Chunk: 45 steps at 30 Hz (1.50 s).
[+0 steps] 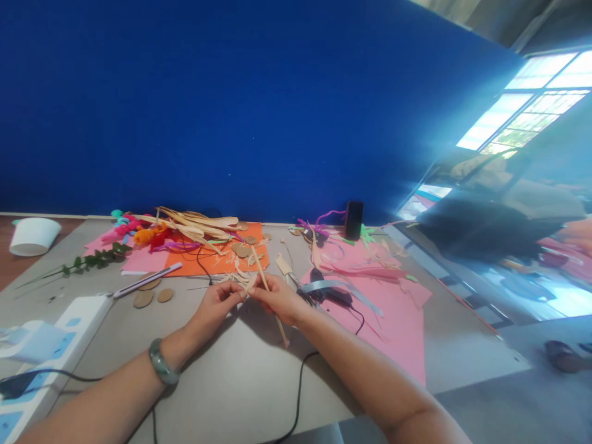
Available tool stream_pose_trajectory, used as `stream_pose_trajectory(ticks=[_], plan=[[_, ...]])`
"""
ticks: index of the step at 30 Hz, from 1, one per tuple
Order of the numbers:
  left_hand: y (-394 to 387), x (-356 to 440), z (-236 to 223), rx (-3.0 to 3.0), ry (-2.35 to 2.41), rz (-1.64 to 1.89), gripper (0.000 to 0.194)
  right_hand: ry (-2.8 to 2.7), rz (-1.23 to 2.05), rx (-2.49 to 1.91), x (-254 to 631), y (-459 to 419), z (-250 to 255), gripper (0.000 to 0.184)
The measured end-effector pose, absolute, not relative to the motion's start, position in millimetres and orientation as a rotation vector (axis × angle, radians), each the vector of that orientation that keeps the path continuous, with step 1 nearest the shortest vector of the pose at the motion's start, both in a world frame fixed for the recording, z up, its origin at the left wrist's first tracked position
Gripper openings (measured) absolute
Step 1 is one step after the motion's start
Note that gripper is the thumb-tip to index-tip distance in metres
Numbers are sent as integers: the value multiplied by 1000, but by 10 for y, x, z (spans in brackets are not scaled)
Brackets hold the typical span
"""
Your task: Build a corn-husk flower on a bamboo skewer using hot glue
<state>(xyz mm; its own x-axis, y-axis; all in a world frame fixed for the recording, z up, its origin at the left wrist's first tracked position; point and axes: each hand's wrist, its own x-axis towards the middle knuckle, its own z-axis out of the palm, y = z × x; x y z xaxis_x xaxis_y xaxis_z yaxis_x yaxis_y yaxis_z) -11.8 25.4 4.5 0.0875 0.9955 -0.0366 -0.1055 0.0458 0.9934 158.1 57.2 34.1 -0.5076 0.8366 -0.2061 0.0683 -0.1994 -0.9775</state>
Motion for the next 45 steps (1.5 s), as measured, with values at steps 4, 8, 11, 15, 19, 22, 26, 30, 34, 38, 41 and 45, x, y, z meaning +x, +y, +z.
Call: stream_pose_trajectory(ticks=[4, 8, 11, 15, 19, 22, 26, 30, 34, 38, 41, 45], plan=[[259, -122, 16, 1120, 1087, 1145, 22, -1461, 1772, -1074, 1577, 574, 330, 27], [261, -120, 10, 1118, 1086, 1168, 21, -1459, 1778, -1070, 1575, 574, 329, 27], [263, -119, 11, 1125, 1057, 1166, 21, -1481, 1765, -1075, 1577, 569, 328, 27], [262, -115, 13, 1116, 1061, 1152, 21, -1514, 1751, -1085, 1579, 571, 313, 26], [256, -104, 41, 1102, 1073, 1143, 18, -1529, 1754, -1097, 1578, 579, 304, 24], [257, -104, 59, 1093, 1089, 1149, 17, -1546, 1748, -1124, 1579, 578, 310, 22], [262, -117, 27, 1131, 1036, 1153, 21, -1557, 1736, -1119, 1579, 573, 315, 22], [258, -121, 7, 1114, 1032, 1135, 24, -1542, 1748, -1116, 1577, 574, 313, 24], [257, -115, 23, 1104, 1039, 1130, 25, -1520, 1756, -1120, 1573, 578, 320, 22], [265, -115, 7, 1105, 1035, 1144, 25, -1507, 1760, -1104, 1574, 588, 310, 22], [272, -121, -19, 1112, 1025, 1163, 24, -1532, 1756, -1095, 1584, 600, 283, 24], [272, -127, -30, 1111, 1022, 1151, 24, -1560, 1756, -1086, 1595, 606, 264, 27]])
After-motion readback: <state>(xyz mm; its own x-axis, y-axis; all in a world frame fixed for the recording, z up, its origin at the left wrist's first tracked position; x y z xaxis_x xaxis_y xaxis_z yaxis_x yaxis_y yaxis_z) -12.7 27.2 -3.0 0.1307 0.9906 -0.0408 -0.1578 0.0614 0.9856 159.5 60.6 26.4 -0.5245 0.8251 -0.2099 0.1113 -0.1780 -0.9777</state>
